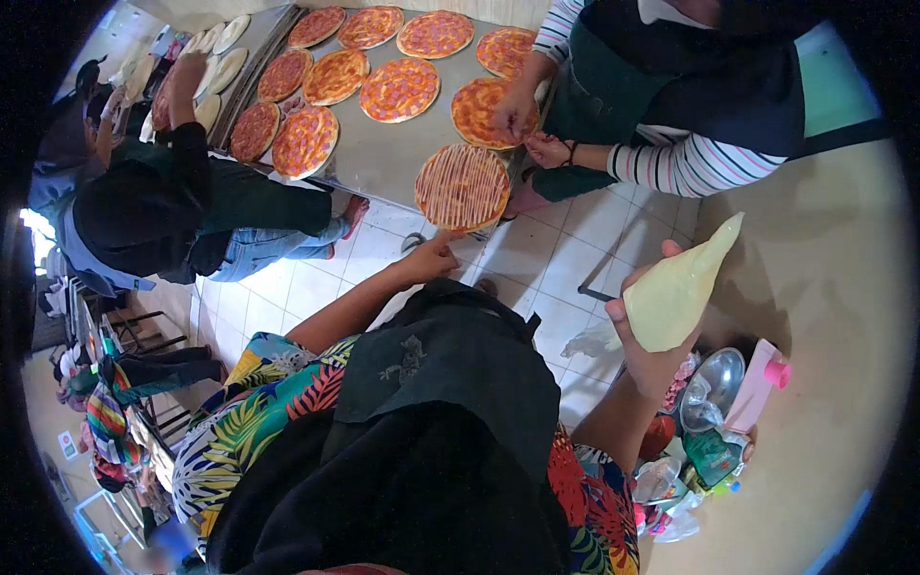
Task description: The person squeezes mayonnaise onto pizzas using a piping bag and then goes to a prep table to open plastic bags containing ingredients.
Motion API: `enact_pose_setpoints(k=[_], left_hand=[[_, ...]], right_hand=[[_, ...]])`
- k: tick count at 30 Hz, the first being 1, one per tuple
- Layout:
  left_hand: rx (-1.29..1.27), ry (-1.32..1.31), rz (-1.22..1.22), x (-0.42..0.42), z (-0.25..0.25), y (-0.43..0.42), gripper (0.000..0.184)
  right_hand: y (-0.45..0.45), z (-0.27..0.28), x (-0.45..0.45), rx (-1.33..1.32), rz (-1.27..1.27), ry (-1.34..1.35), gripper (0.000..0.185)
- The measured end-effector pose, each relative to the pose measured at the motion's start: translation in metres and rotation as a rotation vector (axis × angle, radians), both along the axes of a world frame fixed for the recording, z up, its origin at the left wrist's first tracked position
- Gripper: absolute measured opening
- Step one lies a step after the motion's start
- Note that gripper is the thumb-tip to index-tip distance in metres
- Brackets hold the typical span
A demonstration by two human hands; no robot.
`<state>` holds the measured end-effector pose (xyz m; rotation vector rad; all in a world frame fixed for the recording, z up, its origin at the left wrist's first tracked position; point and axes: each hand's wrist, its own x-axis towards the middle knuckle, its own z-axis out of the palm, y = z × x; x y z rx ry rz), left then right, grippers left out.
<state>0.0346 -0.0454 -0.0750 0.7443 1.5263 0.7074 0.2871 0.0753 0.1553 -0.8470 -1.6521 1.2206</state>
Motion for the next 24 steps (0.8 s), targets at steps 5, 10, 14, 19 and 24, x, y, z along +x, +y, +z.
enact_pose_setpoints(k=[5,10,14,19,24], left_hand=[[0.014,-0.107,0.047,-0.008,0.008,-0.010,0.047],[0.170,-0.164,0.074,-0.012,0.029,-0.012,0.043],[0.186,-0.144,0.113,-0.018,0.038,-0.015,0.040],[0.138,-0.117,0.168,-0.018,0.056,-0.028,0.044],[0.065,-0.164,0.139,-0.024,0.059,-0.028,0.043]], right_hand=[[-0.002,0.002,-0.021,-0.043,0.045,0.071,0.075],[0.000,0.002,-0.045,-0.121,0.105,0.123,0.073],[0.006,-0.004,-0.054,-0.042,0.135,-0.008,0.071],[0.005,-0.005,-0.053,0.140,0.221,-0.076,0.069],[0.007,0.020,-0.041,0.180,0.335,0.173,0.068]])
